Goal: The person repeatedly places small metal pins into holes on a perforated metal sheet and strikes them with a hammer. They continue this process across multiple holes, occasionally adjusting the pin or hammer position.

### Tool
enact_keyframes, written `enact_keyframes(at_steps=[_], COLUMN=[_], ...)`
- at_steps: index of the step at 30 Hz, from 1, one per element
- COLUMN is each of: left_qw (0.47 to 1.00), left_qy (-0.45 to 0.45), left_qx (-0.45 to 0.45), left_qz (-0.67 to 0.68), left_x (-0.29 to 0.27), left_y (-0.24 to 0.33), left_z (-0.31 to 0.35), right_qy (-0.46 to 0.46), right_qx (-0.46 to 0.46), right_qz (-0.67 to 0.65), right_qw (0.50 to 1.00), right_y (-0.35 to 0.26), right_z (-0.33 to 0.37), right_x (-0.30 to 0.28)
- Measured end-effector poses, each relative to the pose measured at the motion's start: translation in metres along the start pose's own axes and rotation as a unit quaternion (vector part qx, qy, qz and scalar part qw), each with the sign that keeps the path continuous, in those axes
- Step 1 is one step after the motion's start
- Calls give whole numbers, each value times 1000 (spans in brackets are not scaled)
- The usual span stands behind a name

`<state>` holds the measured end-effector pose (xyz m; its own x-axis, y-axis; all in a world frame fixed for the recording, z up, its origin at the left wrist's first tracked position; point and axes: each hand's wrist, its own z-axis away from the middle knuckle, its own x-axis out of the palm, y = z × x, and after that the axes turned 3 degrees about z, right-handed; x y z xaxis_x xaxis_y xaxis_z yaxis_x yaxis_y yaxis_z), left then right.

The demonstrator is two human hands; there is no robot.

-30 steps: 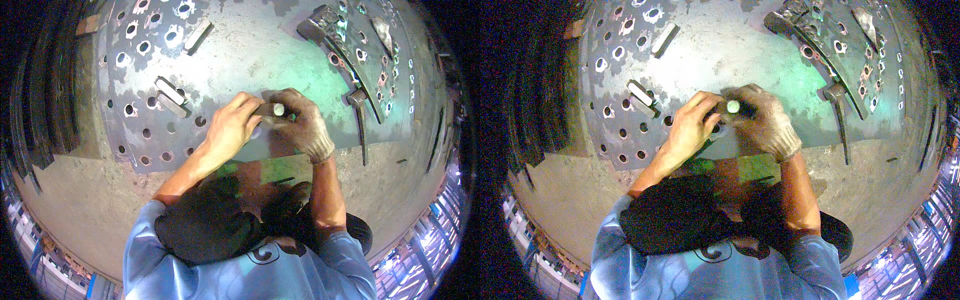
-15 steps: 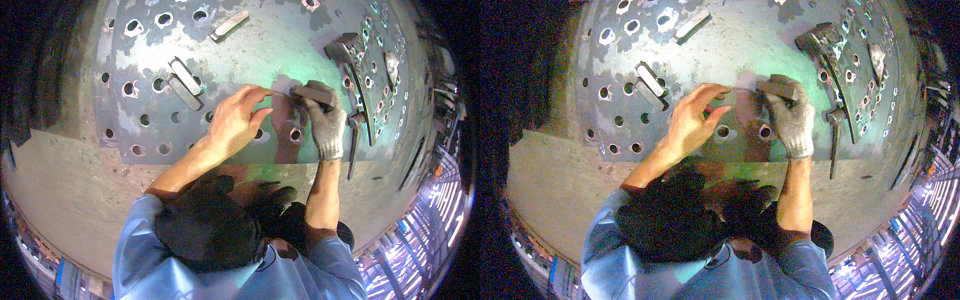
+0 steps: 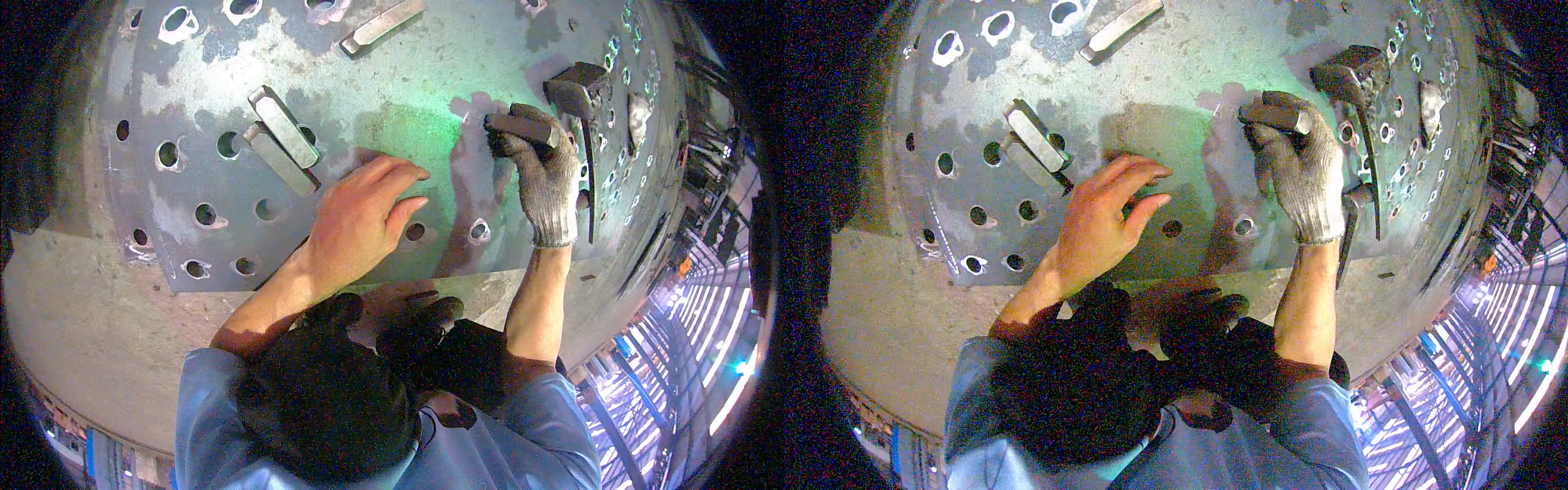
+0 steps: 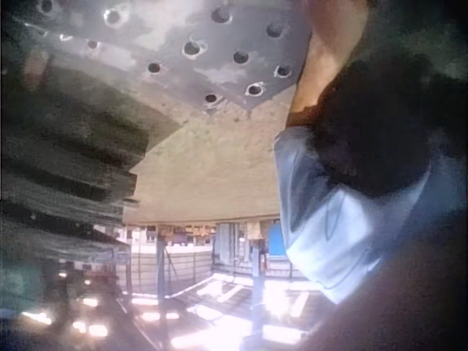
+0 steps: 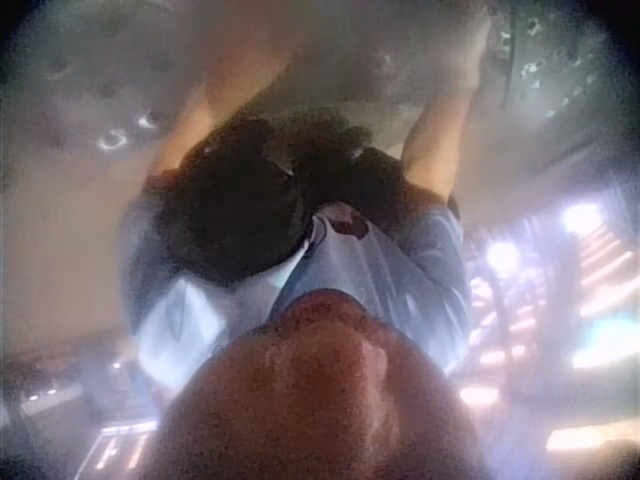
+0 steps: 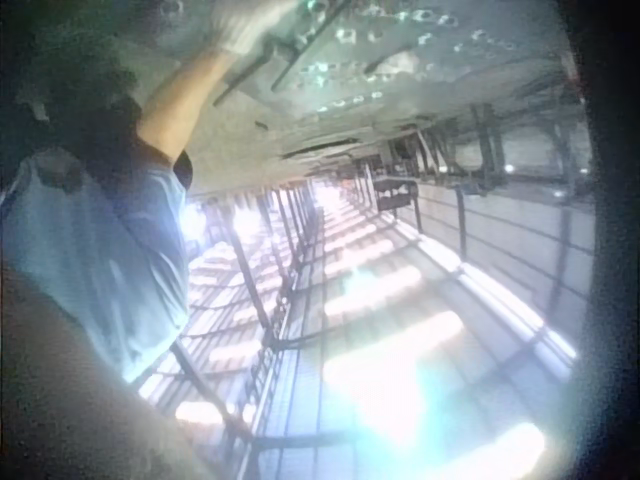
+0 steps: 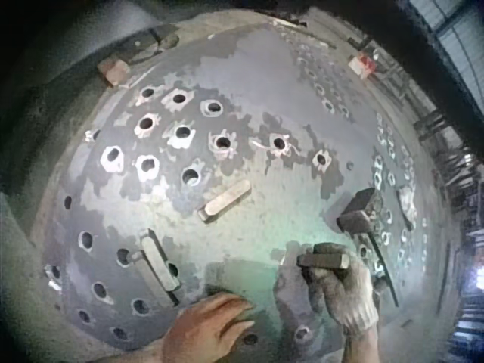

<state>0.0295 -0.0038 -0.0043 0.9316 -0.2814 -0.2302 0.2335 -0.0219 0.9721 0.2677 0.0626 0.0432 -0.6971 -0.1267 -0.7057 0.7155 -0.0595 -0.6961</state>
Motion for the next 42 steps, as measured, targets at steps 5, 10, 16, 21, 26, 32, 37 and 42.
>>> enact_keyframes(at_steps=[5, 10, 16, 21, 26, 32, 37, 42], left_qw=[1000, 1000, 1000, 1000, 1000, 1000, 999, 999], left_qy=[-1, 5, -2, -4, -3, -6, -6, -6], left_qx=[12, 19, 8, 16, 5, 19, 21, 21], left_qz=[-6, -10, -7, -27, -16, -24, -24, -23], left_x=[0, 1, 2, 2, 4, 1, 1, 2], left_y=[-3, -4, -3, -2, -2, -1, -1, -1], left_z=[-2, -2, -2, -3, -1, -2, -2, -2], right_qy=[-35, -33, -29, -44, -45, -48, -39, -20], right_qx=[74, 17, -8, 78, 115, 86, 76, 13], right_qz=[-58, -21, -9, -34, -34, -38, -21, 34], right_qw=[995, 999, 999, 995, 992, 994, 996, 999], right_y=[-7, -1, -1, -14, -22, -15, -17, -2], right_z=[-3, -5, -9, -6, -5, -4, -4, -1], right_x=[1, 1, 3, 4, 5, 5, 7, 9])
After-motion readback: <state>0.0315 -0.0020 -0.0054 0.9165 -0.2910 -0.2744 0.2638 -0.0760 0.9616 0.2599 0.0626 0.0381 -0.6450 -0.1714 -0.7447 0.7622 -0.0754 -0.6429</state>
